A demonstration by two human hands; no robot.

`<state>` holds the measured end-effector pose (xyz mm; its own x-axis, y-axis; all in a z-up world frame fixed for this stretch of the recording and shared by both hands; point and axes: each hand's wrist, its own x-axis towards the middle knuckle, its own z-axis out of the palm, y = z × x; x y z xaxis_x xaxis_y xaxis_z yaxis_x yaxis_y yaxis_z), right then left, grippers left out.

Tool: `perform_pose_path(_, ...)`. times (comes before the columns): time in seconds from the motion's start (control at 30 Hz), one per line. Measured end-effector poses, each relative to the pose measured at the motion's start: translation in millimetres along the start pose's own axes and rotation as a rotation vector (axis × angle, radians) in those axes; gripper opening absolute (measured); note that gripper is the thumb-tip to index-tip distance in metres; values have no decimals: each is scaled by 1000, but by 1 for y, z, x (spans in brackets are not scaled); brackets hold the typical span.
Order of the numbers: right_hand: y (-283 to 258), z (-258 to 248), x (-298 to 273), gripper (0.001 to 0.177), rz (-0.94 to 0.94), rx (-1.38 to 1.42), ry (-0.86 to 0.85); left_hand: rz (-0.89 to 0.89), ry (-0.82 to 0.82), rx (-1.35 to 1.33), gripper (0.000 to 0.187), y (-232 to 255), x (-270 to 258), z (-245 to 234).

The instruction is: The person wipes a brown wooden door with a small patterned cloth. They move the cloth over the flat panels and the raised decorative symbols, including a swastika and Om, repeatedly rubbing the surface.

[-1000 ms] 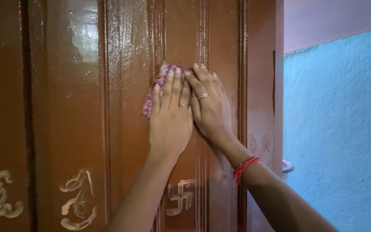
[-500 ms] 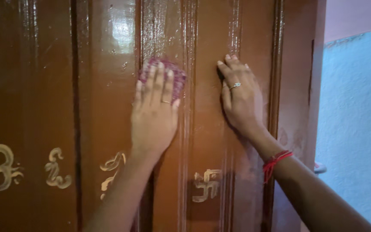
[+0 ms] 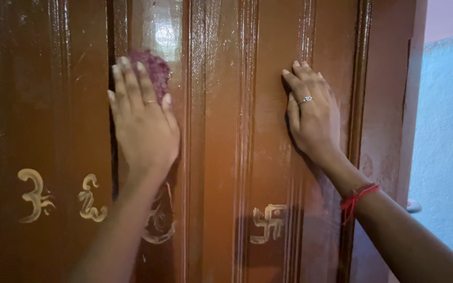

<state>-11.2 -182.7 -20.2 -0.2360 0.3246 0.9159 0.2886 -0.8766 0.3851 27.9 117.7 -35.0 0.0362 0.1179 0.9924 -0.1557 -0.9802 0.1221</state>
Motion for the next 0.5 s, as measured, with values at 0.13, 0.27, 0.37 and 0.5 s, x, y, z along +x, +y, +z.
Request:
perform_pose_path(0.13, -1, 1, 0, 41, 1, -8, 9, 45, -84, -35, 68, -14, 11, -5)
perform_pose_path(0.27, -2, 1, -2, 40, 7, -27, -8, 236, -71, 18, 70, -8, 23, -4)
perform_pose_path(0.37, -4, -1, -1, 41, 34, -19, -24, 267, -76, -36, 70, 5, 36, -6)
perform_pose_path(0.5, -5, 0, -1, 40, 53, 3, -27, 213, -77, -168, 68, 18, 66, -5)
